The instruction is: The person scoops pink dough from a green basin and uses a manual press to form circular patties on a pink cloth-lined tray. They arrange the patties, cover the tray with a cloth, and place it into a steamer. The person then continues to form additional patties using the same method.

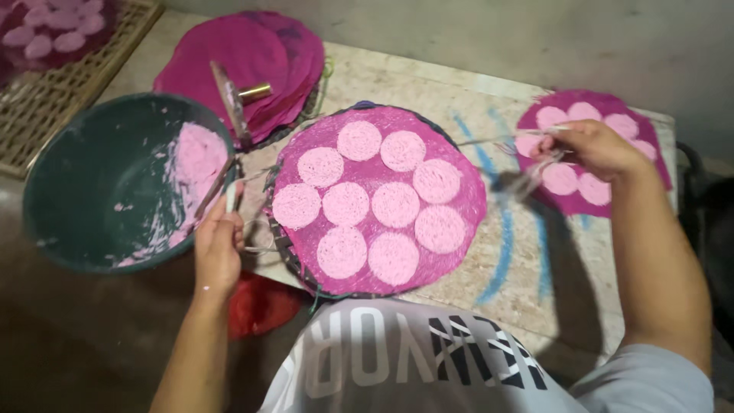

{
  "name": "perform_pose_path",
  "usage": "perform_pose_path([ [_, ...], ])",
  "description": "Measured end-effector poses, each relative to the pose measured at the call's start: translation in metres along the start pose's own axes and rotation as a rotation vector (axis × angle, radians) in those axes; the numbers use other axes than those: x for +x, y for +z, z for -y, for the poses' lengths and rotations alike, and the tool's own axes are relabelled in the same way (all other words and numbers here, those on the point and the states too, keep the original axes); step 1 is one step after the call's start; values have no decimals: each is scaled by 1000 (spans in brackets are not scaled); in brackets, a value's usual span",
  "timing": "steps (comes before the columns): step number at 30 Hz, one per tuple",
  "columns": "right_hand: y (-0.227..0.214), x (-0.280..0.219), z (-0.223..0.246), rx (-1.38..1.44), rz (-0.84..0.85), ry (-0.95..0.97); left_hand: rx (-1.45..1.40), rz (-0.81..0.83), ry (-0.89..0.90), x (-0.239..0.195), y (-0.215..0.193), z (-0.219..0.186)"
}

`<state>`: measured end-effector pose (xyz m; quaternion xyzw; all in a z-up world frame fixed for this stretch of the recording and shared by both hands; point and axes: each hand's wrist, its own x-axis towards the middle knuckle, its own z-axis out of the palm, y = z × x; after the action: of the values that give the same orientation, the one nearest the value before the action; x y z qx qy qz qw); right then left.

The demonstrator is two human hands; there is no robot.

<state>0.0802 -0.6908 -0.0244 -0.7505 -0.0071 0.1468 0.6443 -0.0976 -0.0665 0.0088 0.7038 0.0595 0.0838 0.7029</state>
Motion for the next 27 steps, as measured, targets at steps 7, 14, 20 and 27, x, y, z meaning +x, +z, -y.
perform_pose_path([
  [7, 95, -32, 38, 372, -77, -279, 78, 69, 132, 54, 33, -12],
  [14, 90, -63, 54, 280, -364, -345, -9, 272, 273, 92, 71, -62],
  [20, 12, -170, 44, 249, -531, -573, -100, 591, 336, 81, 114, -109],
  [27, -1, -278, -17, 239, -868, -566, -369, 859, 190, 58, 218, -89],
])
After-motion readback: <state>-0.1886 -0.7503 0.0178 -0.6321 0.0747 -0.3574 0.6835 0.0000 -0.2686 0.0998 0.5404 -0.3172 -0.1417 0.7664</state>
